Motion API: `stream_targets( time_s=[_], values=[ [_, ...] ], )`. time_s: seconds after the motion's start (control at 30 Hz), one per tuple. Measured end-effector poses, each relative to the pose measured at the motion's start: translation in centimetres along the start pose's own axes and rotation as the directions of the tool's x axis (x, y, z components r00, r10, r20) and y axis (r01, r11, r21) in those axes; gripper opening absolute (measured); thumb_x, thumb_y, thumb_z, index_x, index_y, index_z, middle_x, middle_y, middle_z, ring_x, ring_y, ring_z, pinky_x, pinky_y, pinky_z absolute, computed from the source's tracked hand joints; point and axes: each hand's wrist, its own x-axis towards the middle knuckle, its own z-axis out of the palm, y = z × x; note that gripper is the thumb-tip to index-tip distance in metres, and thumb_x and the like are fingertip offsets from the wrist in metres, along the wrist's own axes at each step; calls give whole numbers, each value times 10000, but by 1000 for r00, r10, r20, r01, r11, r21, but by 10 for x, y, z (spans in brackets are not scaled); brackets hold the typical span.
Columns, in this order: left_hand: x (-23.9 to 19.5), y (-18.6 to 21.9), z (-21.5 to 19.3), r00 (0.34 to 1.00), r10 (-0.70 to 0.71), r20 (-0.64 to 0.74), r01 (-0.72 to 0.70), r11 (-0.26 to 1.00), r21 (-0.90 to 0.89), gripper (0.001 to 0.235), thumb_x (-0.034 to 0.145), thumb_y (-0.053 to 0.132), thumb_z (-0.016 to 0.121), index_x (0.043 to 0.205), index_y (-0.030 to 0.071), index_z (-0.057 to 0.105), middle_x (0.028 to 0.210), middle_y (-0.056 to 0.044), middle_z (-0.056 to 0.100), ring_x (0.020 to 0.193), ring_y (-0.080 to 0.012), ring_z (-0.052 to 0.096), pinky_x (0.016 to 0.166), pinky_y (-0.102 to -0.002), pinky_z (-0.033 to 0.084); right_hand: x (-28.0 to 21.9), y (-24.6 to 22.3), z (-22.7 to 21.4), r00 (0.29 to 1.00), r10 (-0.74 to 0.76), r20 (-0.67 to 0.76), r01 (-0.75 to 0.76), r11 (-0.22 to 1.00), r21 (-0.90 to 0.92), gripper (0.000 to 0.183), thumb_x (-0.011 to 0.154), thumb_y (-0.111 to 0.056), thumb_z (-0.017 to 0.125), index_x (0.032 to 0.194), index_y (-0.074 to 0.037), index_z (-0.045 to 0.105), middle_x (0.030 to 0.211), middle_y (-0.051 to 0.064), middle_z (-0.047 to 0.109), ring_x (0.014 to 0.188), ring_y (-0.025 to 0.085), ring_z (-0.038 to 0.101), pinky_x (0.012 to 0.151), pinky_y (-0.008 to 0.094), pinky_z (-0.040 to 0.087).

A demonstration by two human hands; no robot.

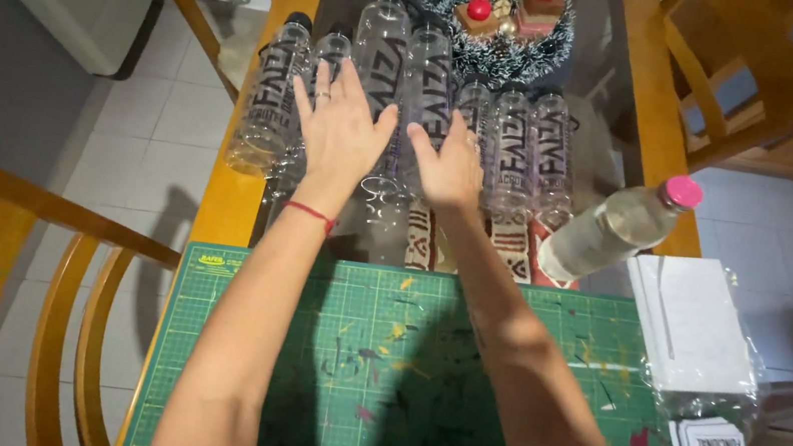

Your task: The person arranges clear plastic water bottles on a table, placing them in rows. They then handle a stack of white paper sheets and printed labels, sorting and stacking them on a green cutting mat.

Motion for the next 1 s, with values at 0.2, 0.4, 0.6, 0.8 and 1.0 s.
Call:
stream_targets(
  time_s=[0.2, 0.4, 0.6, 0.8, 1.0],
  values=[
    [12, -7, 33, 998, -43, 52, 40, 997, 65, 926, 952, 629, 675, 1545, -63, 513, 1517, -287, 646, 1594, -370, 376, 1309, -617, 45, 25, 4, 29, 998, -9, -55, 5, 997, -80, 955, 1014, -785, 541, 1673, -107, 407, 1602, 216, 540, 1501, 429, 514, 1170, 631, 436],
    [19, 7, 26, 955, -143, 259, 140, 990, 28, 929, 989, 614, 573, 1620, -48, 412, 1688, -260, 467, 1665, -317, 196, 1336, -579, -20, 38, 9, 44, 997, 34, -73, -45, 988, -145, 940, 1006, -773, 536, 1662, -113, 405, 1529, 205, 584, 1455, 412, 558, 1121, 624, 479],
    [24, 7, 42, 912, -184, 367, 145, 981, 132, 940, 1018, 614, 366, 1685, -40, 264, 1771, -192, 296, 1679, -296, 48, 1315, -570, -113, 35, -1, 48, 997, 57, -55, -64, 987, -146, 959, 973, -749, 417, 1668, -94, 327, 1427, 258, 626, 1263, 476, 640, 988, 637, 502],
    [19, 13, 36, 894, -235, 383, 213, 972, 98, 926, 1009, 614, 454, 1683, -3, 303, 1770, -213, 344, 1689, -297, 87, 1326, -598, -121, 45, 13, 72, 991, 57, -122, -79, 981, -178, 886, 1014, -706, 570, 1644, -105, 413, 1433, 208, 619, 1367, 419, 607, 1023, 644, 533],
    [17, 10, 47, 879, -250, 406, 233, 968, 90, 894, 1029, 565, 480, 1696, 5, 279, 1793, -199, 295, 1691, -306, 128, 1346, -596, -22, 50, 20, 84, 989, 57, -136, -74, 989, -125, 882, 1018, -705, 570, 1634, -90, 426, 1439, 237, 608, 1374, 442, 601, 1020, 639, 549]
  ],
)
